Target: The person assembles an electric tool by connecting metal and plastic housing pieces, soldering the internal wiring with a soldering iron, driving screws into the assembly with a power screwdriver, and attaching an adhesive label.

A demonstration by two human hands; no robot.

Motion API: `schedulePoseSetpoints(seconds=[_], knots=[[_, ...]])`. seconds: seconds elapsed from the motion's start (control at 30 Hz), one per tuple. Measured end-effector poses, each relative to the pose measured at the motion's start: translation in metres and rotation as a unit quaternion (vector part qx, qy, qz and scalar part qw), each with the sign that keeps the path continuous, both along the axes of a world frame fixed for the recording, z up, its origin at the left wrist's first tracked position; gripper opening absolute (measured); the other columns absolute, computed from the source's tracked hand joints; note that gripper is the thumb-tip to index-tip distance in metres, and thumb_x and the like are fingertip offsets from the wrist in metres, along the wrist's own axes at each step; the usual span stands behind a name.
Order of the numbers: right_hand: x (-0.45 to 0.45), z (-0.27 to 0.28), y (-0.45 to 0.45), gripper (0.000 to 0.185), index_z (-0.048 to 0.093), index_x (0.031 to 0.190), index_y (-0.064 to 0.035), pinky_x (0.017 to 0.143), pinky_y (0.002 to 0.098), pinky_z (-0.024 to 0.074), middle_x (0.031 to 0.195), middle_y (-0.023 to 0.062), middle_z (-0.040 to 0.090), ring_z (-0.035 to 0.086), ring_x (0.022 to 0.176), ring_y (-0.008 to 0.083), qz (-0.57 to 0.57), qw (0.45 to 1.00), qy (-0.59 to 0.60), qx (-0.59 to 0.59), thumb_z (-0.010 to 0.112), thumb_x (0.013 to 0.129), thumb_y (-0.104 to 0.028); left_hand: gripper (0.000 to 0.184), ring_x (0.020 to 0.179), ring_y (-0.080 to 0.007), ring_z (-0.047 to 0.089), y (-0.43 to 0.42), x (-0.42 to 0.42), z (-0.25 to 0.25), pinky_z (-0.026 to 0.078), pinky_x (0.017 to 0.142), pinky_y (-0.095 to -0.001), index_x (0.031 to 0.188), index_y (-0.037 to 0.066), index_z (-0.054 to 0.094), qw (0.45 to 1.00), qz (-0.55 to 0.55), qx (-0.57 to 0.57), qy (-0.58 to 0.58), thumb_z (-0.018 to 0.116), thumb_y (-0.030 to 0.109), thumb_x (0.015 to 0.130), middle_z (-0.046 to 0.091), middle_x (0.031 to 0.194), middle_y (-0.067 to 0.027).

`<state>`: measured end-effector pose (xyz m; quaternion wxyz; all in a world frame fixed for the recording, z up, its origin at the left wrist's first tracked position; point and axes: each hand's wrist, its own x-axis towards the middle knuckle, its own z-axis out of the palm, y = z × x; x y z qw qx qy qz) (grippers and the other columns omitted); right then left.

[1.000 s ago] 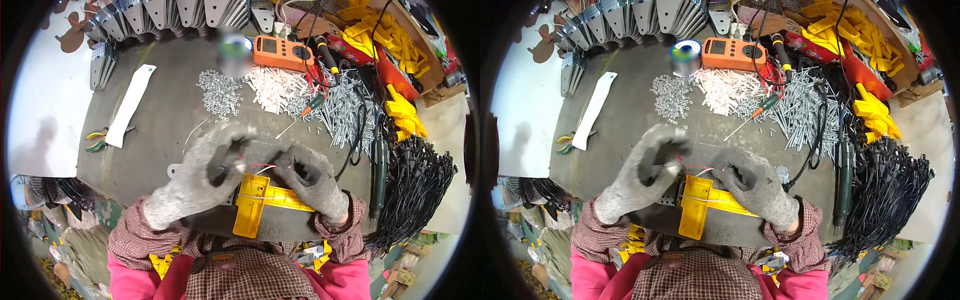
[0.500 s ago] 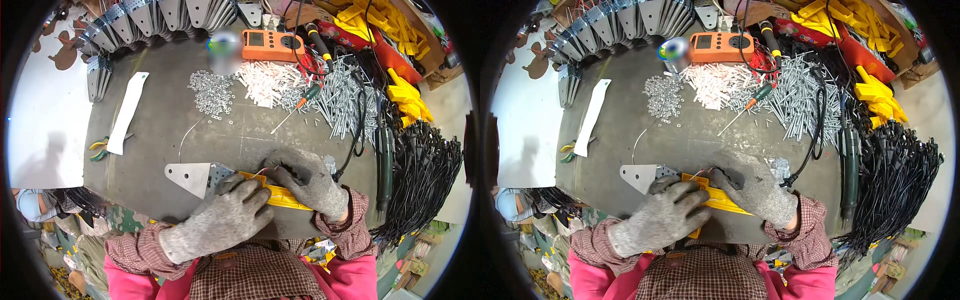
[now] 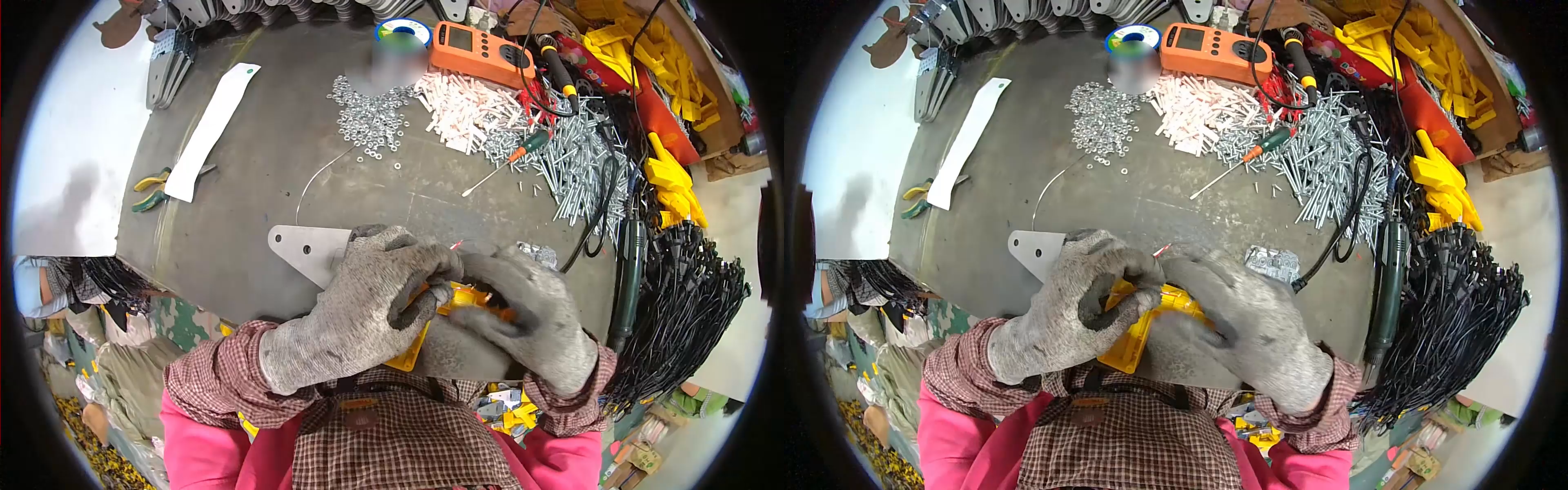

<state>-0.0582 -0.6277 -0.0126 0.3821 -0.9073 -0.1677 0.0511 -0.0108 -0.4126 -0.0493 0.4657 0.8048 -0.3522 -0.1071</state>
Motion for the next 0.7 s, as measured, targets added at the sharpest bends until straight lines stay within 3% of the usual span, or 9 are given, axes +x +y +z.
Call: schedulePoseSetpoints(seconds=[0.03, 0.1, 0.13, 0.2, 0.3, 0.43, 0.53, 0.6, 0.7], knots=[[0.004, -0.007, 0.001, 0.036, 0.064, 0.115, -0.0076, 0.075, 0.0374, 0.0556, 0.115, 0.0153, 0.064, 0.068, 0.085, 0.0282, 0.03, 0.998, -0.027, -0.05, 0.074, 0.081, -0.01, 0.028, 0.086, -0.0264, 0.061, 0.002, -0.002, 0.0, 0.047, 0.077, -0.0376, 0.107, 0.006, 0.062, 1.0, 0.002, -0.001, -0.001, 0.073, 0.006, 0.082, 0.063, 0.103, -0.0127], [0.008, -0.013, -0.005, 0.025, 0.066, 0.106, -0.0044, 0.074, 0.0355, 0.0555, 0.108, 0.0148, 0.067, 0.069, 0.084, 0.0266, 0.039, 0.999, -0.007, -0.036, 0.073, 0.083, -0.01, 0.028, 0.092, -0.0202, 0.062, 0.006, -0.008, -0.003, 0.049, 0.081, -0.0331, 0.113, 0.004, 0.058, 0.994, 0.047, -0.051, 0.083, 0.069, 0.004, 0.088, 0.061, 0.107, -0.0112], [0.01, -0.015, -0.011, 0.02, 0.067, 0.103, -0.003, 0.073, 0.0342, 0.055, 0.105, 0.0144, 0.068, 0.07, 0.085, 0.0252, 0.016, 0.999, 0.015, 0.046, 0.07, 0.085, -0.009, 0.028, 0.092, -0.0202, 0.062, 0.007, -0.008, -0.006, 0.049, 0.081, -0.0331, 0.113, 0.004, 0.058, 0.994, 0.049, -0.053, 0.082, 0.069, 0.004, 0.088, 0.061, 0.107, -0.0112], [0.013, -0.01, -0.014, 0.01, 0.07, 0.096, 0.0007, 0.071, 0.0304, 0.0527, 0.096, 0.0119, 0.071, 0.069, 0.082, 0.0188, -0.062, 0.992, 0.0, 0.114, 0.065, 0.089, -0.006, 0.033, 0.099, -0.0167, 0.061, 0.007, -0.009, -0.014, 0.048, 0.087, -0.0287, 0.12, 0.003, 0.054, 0.964, 0.014, -0.171, 0.202, 0.066, 0.0, 0.09, 0.059, 0.111, -0.0098], [0.009, -0.009, -0.004, 0.018, 0.068, 0.106, -0.0003, 0.068, 0.0281, 0.0503, 0.111, 0.0102, 0.069, 0.063, 0.08, 0.0127, -0.035, 0.976, 0.098, 0.193, 0.065, 0.091, -0.008, 0.035, 0.102, -0.0175, 0.062, 0.009, -0.012, -0.018, 0.048, 0.091, -0.0285, 0.122, 0.001, 0.054, 0.978, 0.022, -0.153, 0.139, 0.066, -0.003, 0.089, 0.06, 0.11, -0.0095], [0.012, -0.032, -0.006, 0.021, 0.068, 0.108, -0.0049, 0.064, 0.0255, 0.0468, 0.118, 0.0097, 0.067, 0.06, 0.076, 0.0096, 0.035, 0.987, 0.068, 0.138, 0.067, 0.087, -0.003, 0.033, 0.101, -0.0156, 0.061, 0.009, -0.007, -0.012, 0.048, 0.091, -0.0286, 0.119, 0.002, 0.058, 0.975, 0.029, -0.099, 0.197, 0.066, -0.004, 0.088, 0.06, 0.11, -0.0105], [0.012, -0.032, -0.005, 0.021, 0.067, 0.106, -0.0051, 0.063, 0.027, 0.0467, 0.116, 0.0105, 0.067, 0.061, 0.075, 0.0133, 0.029, 0.988, 0.074, 0.134, 0.069, 0.086, -0.004, 0.027, 0.101, -0.0188, 0.062, 0.013, -0.002, -0.004, 0.048, 0.09, -0.034, 0.113, 0.006, 0.064, 0.987, 0.029, -0.095, 0.128, 0.068, 0.0, 0.087, 0.062, 0.107, -0.01], [0.012, -0.033, -0.004, 0.02, 0.067, 0.106, -0.0048, 0.063, 0.0278, 0.0471, 0.115, 0.0109, 0.067, 0.061, 0.075, 0.0145, 0.022, 0.988, 0.077, 0.132, 0.069, 0.086, -0.005, 0.023, 0.101, -0.0251, 0.062, 0.013, 0.001, 0.0, 0.047, 0.089, -0.0398, 0.109, 0.01, 0.067, 0.999, 0.02, -0.009, -0.045, 0.071, 0.007, 0.086, 0.064, 0.105, -0.0093], [0.013, -0.036, -0.003, 0.017, 0.067, 0.104, -0.0049, 0.063, 0.0278, 0.0468, 0.11, 0.0098, 0.068, 0.059, 0.074, 0.0135, 0.017, 0.985, 0.055, 0.161, 0.068, 0.087, -0.004, 0.028, 0.1, -0.0308, 0.06, 0.018, -0.002, -0.004, 0.045, 0.086, -0.0445, 0.111, 0.012, 0.066, 0.996, 0.026, 0.016, -0.082, 0.074, 0.014, 0.084, 0.066, 0.104, -0.0082]])
